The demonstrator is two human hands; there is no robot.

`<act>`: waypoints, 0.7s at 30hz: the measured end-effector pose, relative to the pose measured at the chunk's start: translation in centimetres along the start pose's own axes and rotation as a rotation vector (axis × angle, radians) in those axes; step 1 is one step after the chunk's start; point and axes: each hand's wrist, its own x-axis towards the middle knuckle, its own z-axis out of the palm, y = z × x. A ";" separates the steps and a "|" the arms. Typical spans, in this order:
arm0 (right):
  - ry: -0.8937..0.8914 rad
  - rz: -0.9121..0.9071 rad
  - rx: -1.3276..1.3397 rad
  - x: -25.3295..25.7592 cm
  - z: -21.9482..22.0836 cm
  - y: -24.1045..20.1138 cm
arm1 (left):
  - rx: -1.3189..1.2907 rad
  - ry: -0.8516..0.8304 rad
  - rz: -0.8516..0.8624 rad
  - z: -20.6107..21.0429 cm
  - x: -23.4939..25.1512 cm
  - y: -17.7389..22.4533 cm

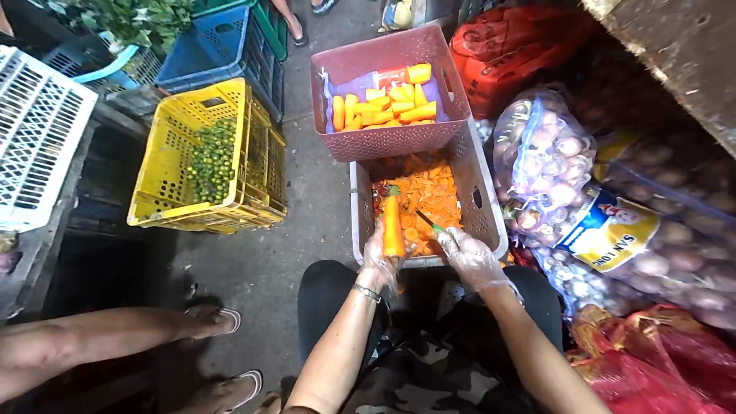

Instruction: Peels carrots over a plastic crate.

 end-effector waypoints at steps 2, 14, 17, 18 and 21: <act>-0.027 -0.148 0.033 -1.3 0.5 -0.2 | 0.001 0.037 0.026 -0.1 0.4 0.1; -0.005 -0.218 -0.124 -0.9 1.7 -1.3 | 0.118 0.070 0.057 0.1 0.1 -0.2; -0.119 -0.105 -0.137 1.9 0.9 -2.1 | 0.063 0.057 0.002 0.2 0.0 -0.3; -0.110 -0.096 -0.134 2.7 1.0 -2.0 | 0.028 0.046 -0.030 0.1 0.1 -0.2; -0.047 -0.044 -0.074 5.2 1.4 -1.4 | -0.027 -0.009 -0.085 -0.2 0.3 -0.2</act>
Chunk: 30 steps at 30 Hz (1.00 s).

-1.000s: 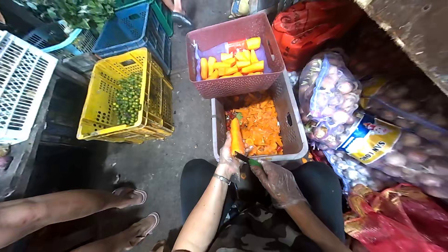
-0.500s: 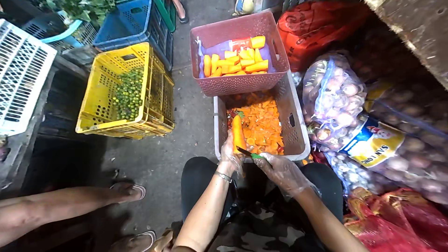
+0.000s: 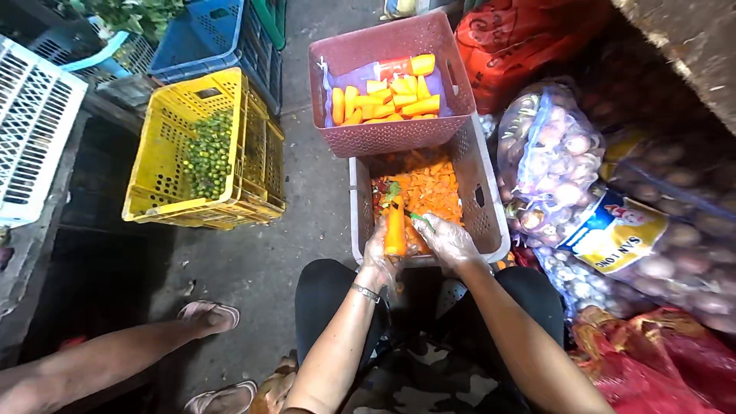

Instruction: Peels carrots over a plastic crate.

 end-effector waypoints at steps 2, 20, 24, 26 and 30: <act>0.007 0.108 0.079 1.7 -0.1 1.5 | 0.022 -0.034 0.002 -0.1 -0.3 -0.2; -0.032 0.101 0.356 -2.4 -1.3 3.8 | 0.165 -0.125 0.196 -0.5 0.4 -0.6; 0.106 0.038 0.308 -4.1 -0.7 4.1 | -0.030 -0.160 0.121 -0.2 -0.1 -0.3; 0.178 -0.063 0.213 -6.7 0.0 2.6 | -0.087 -0.138 0.053 0.3 -0.3 0.1; 0.280 -0.263 0.023 -10.5 2.5 1.0 | -0.133 -0.081 0.035 0.5 -0.4 0.5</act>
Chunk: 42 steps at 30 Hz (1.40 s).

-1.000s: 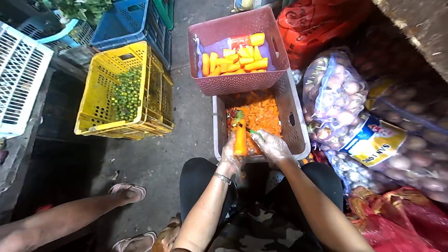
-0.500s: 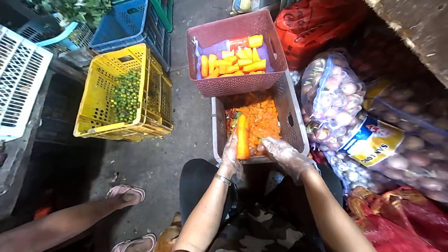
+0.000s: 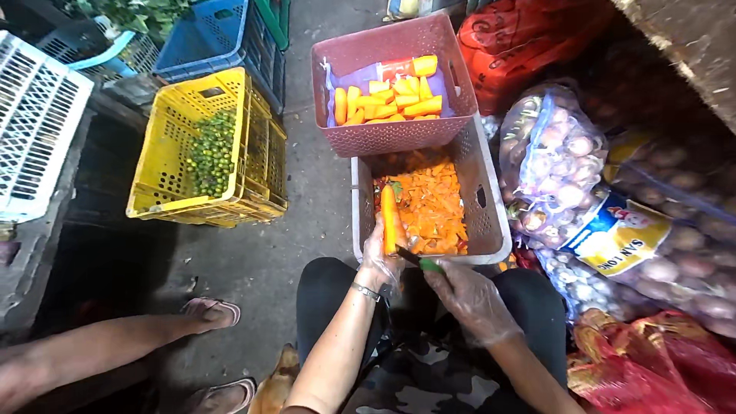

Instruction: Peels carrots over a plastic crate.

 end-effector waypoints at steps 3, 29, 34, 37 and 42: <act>0.019 -0.048 -0.054 -0.4 1.0 0.0 | 0.038 0.042 0.010 0.2 -0.2 0.0; 0.166 -0.215 -0.145 2.5 2.0 0.8 | -0.026 0.151 0.037 -0.1 0.4 0.5; 0.126 -0.017 -0.209 3.8 1.0 -0.1 | 0.127 0.091 0.097 -0.3 0.6 0.0; -0.250 0.400 -0.158 7.5 -2.5 0.7 | 0.307 -0.005 0.108 -0.6 0.3 -0.7; -0.182 0.122 0.001 4.6 -2.1 0.6 | 0.193 0.068 0.112 -0.4 0.9 0.4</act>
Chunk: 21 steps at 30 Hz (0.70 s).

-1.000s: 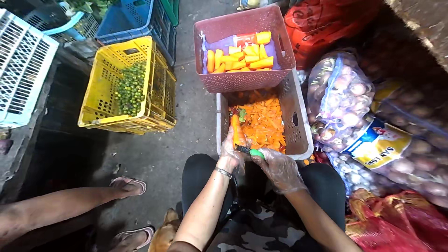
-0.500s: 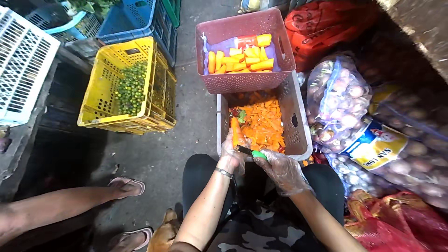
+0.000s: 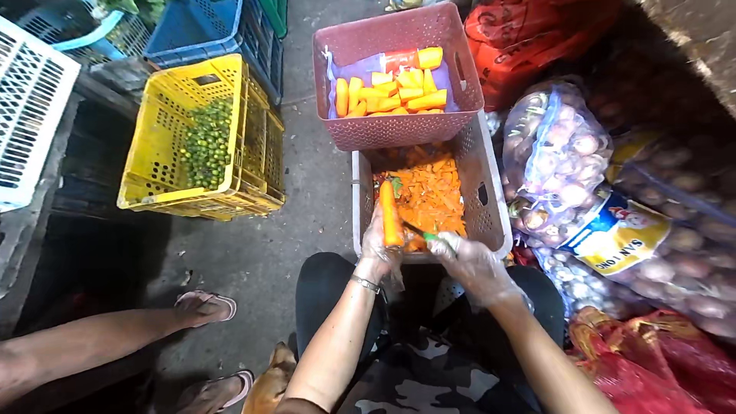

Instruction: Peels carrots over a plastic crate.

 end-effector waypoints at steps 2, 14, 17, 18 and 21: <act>-0.024 -0.072 -0.017 -1.4 0.8 -0.8 | 0.010 0.011 0.009 -0.1 0.2 -0.2; -0.061 0.058 -0.093 1.8 0.8 -1.1 | 0.091 -0.020 -0.019 -0.1 -0.4 -0.8; -0.085 0.197 -0.096 4.4 -0.4 0.3 | 0.082 -0.062 -0.044 0.1 -0.6 -1.2; -0.064 0.197 -0.101 4.5 -0.5 0.5 | 0.082 -0.069 -0.042 0.1 -0.5 -1.1; -0.052 0.129 -0.011 3.2 0.0 0.6 | 0.075 -0.054 -0.013 0.0 0.0 -0.5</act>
